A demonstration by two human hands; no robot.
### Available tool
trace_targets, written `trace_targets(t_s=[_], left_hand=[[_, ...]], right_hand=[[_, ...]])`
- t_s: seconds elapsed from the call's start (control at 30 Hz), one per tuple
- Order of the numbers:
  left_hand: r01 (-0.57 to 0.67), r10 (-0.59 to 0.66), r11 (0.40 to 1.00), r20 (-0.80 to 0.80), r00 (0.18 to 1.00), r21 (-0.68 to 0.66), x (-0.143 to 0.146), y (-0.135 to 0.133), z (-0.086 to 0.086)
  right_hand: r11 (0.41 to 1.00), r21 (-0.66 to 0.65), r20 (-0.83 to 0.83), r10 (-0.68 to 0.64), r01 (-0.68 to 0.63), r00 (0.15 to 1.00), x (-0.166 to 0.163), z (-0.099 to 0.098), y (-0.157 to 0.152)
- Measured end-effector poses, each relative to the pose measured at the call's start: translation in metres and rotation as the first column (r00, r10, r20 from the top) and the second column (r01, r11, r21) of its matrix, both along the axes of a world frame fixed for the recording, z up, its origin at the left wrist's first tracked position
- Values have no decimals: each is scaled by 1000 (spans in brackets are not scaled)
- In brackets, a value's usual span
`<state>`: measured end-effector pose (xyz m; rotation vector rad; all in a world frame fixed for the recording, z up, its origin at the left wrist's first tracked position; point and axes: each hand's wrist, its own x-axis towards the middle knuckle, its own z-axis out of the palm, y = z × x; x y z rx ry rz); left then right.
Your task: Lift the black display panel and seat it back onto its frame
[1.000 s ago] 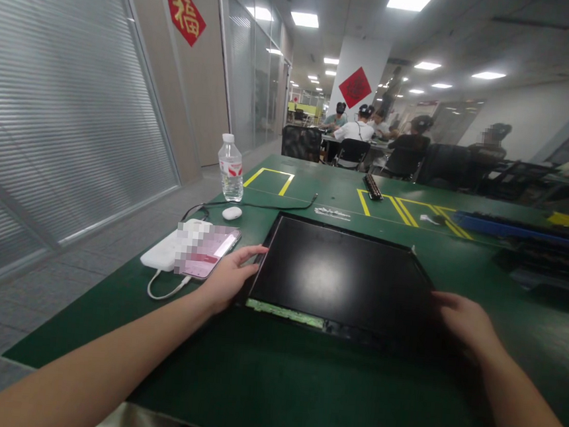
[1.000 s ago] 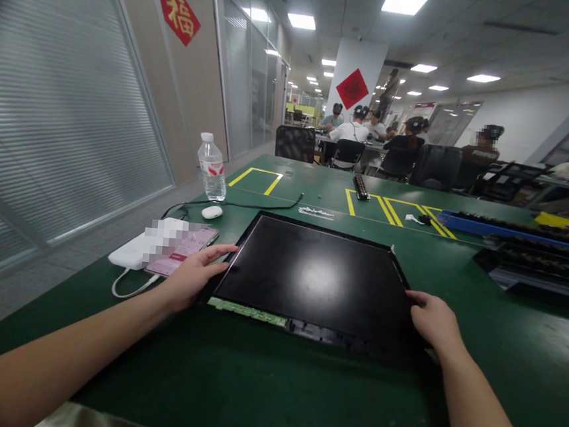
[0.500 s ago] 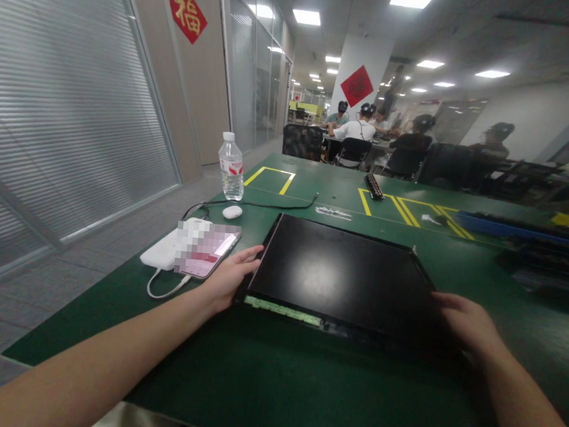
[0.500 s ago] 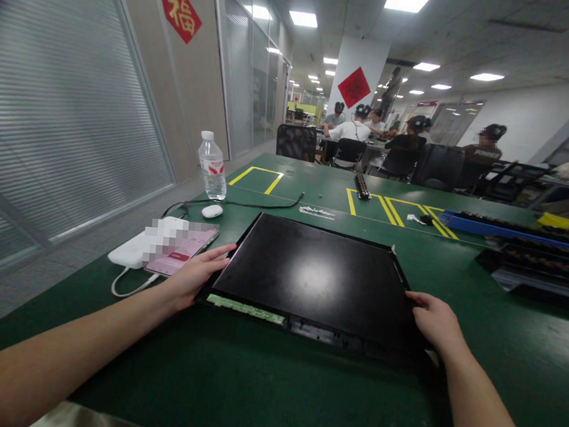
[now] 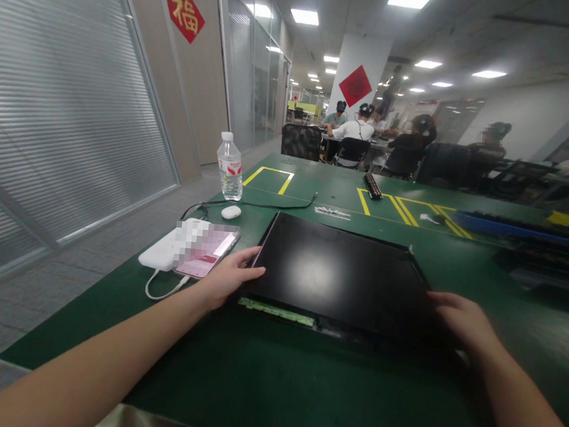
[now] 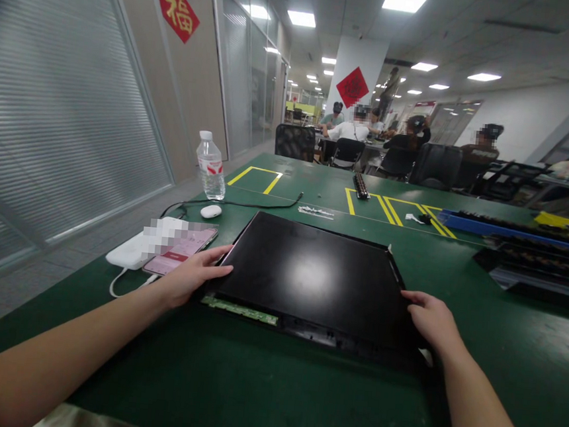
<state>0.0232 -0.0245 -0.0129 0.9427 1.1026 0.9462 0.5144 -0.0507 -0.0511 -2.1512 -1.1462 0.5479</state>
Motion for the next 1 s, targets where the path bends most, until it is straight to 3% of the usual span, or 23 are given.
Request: trace_targets(t_s=[0.2, 0.43, 0.6, 0.87, 1.0], left_hand=[[28, -30, 996, 34, 999, 81, -4, 2, 0], [80, -84, 989, 30, 996, 124, -8, 2, 1], [59, -67, 988, 57, 996, 144, -4, -1, 6], [60, -78, 987, 120, 990, 147, 3, -8, 19], [55, -79, 984, 136, 988, 170, 4, -9, 18]], right_hand=[[999, -11, 86, 52, -52, 995, 4, -3, 1], [998, -39, 197, 49, -42, 979, -6, 6, -2], [999, -42, 168, 29, -22, 985, -8, 3, -2], [977, 207, 27, -59, 53, 998, -9, -4, 1], [982, 153, -78, -98, 109, 992, -12, -1, 2]])
